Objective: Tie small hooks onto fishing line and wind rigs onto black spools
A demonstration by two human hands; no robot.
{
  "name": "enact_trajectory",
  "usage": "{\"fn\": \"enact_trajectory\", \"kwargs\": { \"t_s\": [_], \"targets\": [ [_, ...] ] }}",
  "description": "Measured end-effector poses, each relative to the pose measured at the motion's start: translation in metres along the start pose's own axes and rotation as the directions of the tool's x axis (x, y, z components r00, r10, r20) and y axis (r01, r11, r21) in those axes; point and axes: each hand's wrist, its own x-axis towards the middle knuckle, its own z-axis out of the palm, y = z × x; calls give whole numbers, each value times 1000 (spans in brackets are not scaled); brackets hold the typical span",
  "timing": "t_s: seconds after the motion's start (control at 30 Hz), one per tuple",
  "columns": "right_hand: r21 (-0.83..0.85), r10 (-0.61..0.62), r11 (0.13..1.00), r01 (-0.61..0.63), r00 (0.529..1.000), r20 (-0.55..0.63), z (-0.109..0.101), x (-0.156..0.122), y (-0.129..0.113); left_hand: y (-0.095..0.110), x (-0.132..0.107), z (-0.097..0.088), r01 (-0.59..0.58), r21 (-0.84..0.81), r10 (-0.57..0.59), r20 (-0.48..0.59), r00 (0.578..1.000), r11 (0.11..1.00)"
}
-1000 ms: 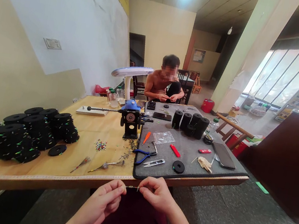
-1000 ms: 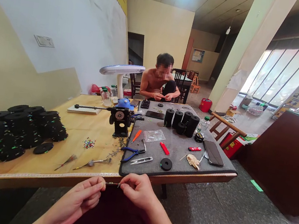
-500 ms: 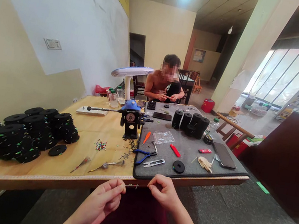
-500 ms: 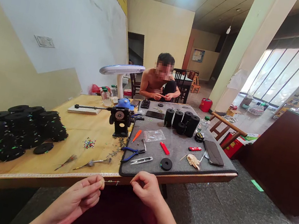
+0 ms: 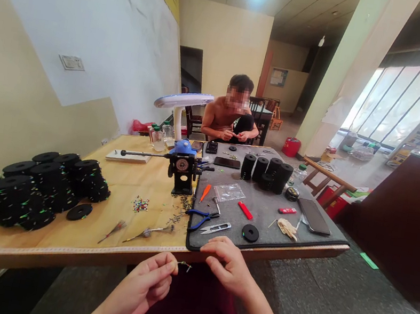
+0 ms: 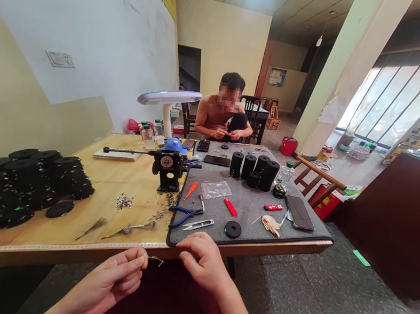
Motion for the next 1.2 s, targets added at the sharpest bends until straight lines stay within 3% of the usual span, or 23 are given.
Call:
{"fn": "enact_trajectory", "kwargs": {
  "t_s": [0.1, 0.3, 1.2],
  "targets": [
    [58, -56, 997, 53, 997, 56, 11, 8, -15, -1, 1, -1, 1, -11, -1, 0, 1000, 1000],
    [99, -15, 995, 11, 999, 41, 25, 12, -20, -1, 1, -4, 4, -12, -3, 8, 1000, 1000],
    [-22, 73, 997, -73, 997, -3, 12, -13, 14, -1, 2, -4, -1, -66, 4, 36, 999, 998]
  ]
}}
